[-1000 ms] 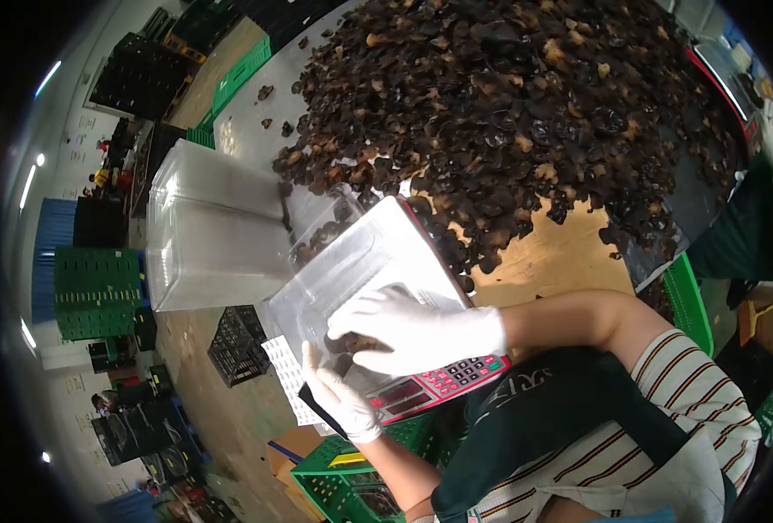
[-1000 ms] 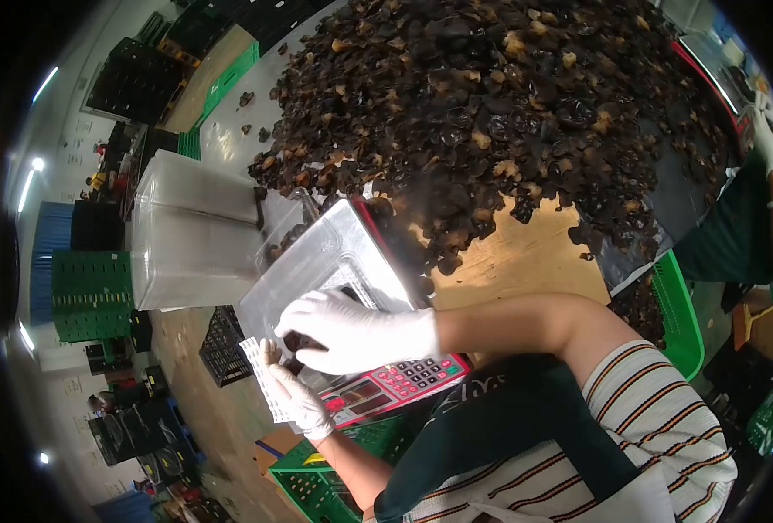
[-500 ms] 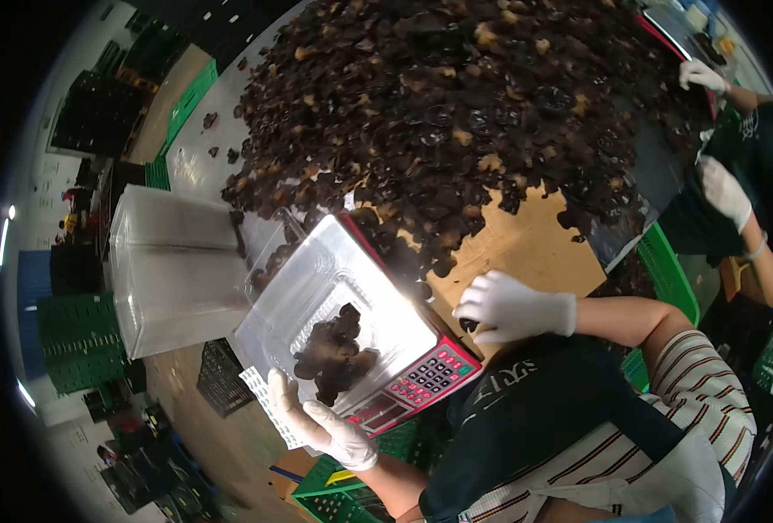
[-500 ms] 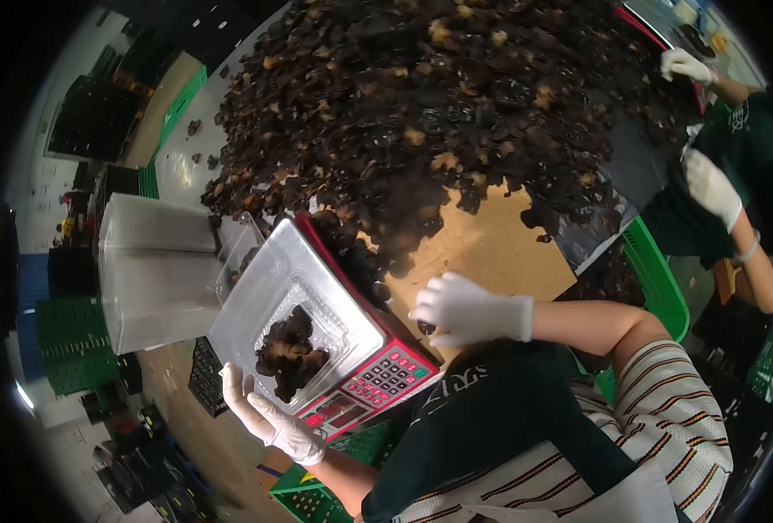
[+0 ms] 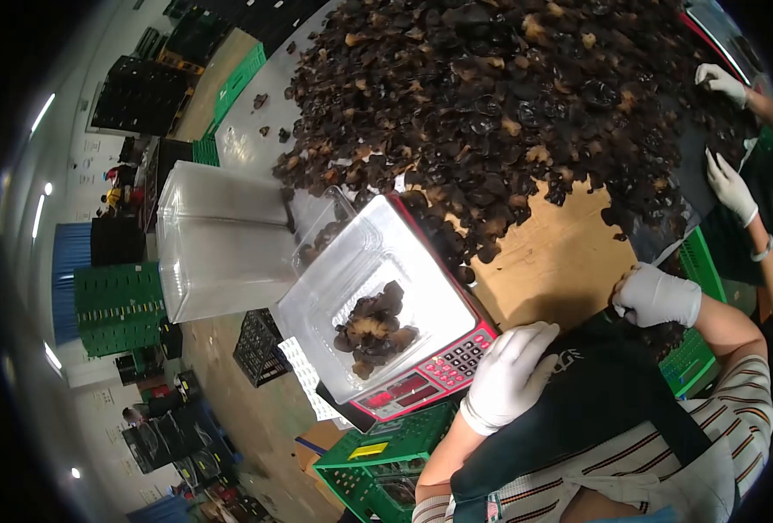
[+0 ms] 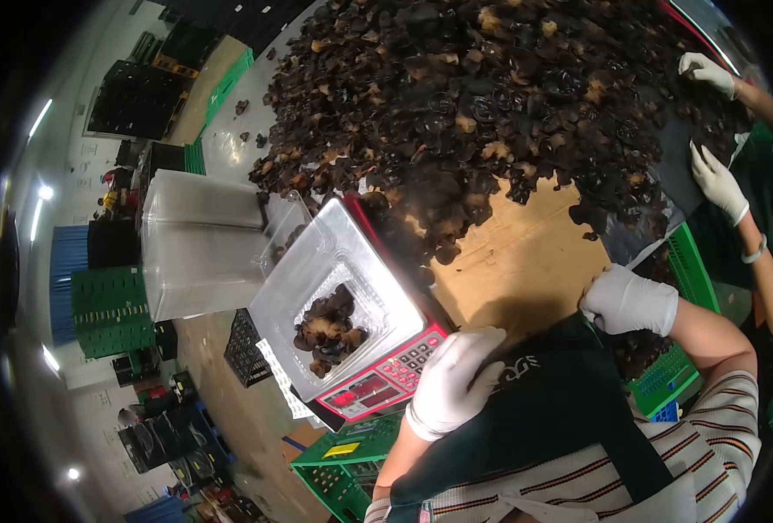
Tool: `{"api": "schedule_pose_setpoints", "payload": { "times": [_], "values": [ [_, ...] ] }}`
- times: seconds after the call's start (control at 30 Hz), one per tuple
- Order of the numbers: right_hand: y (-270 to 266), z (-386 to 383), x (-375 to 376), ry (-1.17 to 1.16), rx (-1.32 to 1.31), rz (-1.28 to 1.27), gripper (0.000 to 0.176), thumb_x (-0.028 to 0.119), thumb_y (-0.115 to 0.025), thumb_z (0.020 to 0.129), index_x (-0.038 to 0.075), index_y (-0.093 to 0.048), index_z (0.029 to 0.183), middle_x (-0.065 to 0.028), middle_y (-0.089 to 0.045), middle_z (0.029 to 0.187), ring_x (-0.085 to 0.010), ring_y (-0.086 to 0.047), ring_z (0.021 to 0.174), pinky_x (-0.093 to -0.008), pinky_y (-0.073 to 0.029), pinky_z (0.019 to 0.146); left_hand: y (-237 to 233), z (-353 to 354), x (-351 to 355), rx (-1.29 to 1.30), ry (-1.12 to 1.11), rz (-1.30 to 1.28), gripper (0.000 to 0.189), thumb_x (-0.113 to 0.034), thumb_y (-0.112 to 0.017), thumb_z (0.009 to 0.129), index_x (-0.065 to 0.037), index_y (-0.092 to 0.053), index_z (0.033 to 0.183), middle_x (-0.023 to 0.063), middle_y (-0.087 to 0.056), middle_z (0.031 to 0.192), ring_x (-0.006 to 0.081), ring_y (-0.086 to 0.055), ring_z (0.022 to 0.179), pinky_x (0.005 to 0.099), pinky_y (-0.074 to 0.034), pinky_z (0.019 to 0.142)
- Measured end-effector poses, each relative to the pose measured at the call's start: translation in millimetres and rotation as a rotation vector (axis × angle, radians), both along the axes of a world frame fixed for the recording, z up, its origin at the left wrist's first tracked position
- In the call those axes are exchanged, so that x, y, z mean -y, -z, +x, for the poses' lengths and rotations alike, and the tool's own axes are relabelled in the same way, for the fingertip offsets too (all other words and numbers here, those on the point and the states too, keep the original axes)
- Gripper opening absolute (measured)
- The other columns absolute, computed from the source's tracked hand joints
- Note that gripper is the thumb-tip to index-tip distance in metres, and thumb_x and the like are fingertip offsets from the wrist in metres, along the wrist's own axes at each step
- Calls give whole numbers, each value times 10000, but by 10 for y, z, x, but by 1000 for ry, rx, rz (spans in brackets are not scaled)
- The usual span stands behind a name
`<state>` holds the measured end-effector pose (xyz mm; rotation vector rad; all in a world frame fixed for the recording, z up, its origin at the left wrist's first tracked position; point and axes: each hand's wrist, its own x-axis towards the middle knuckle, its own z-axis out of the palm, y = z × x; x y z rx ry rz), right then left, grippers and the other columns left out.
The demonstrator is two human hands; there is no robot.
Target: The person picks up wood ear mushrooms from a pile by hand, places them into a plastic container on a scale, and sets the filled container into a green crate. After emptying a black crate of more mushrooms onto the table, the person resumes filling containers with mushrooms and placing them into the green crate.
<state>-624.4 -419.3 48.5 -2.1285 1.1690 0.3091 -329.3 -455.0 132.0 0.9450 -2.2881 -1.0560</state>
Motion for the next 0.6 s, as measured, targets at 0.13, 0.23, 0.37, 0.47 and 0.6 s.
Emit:
{"api": "schedule_pose_setpoints", "payload": {
  "times": [0.13, 0.23, 0.37, 0.47, 0.6],
  "values": [
    [-81, 38, -8, -131, -44, 145, 156, 228, -659, 641, 148, -700, 768, -74, -654, 724, -298, -636, 777, -399, -476, 742, -126, 255, 21, 26, -197, -219, 226, 19, -687, 728, -8, -658, 950, 123, -672, 918, 274, -639, 815, 359, -508, 740],
    [-118, 34, 22, -192, -66, 188, 259, 301, -693, 646, 134, -703, 844, -79, -664, 775, -292, -636, 814, -396, -475, 755, -201, 682, 168, 244, -499, -493, 166, 53, -692, 732, -51, -663, 858, 69, -636, 794, 229, -598, 738, 336, -491, 695],
    [-292, 103, 237, -82, 71, -139, 268, 311, -643, 711, 108, -674, 883, -66, -642, 820, -267, -610, 844, -385, -444, 782, -304, 1158, 467, 589, -494, -484, 298, -7, -692, 680, -94, -683, 965, 80, -572, 840, 280, -547, 744, 375, -467, 680],
    [-339, 187, 329, -1, 129, -215, 245, 289, -634, 743, 102, -657, 900, -61, -616, 813, -266, -578, 849, -383, -430, 794, -234, 1213, 571, 699, -413, -481, 281, -25, -688, 678, -102, -667, 948, 90, -554, 845, 300, -546, 743, 386, -465, 684],
    [-363, 145, 329, 63, 223, -203, 250, 284, -629, 760, 95, -662, 920, -71, -630, 829, -275, -589, 857, -384, -434, 795, -253, 1258, 552, 606, -468, -444, 226, -23, -695, 687, -78, -610, 889, 119, -567, 885, 307, -568, 788, 360, -469, 680]
  ]
}}
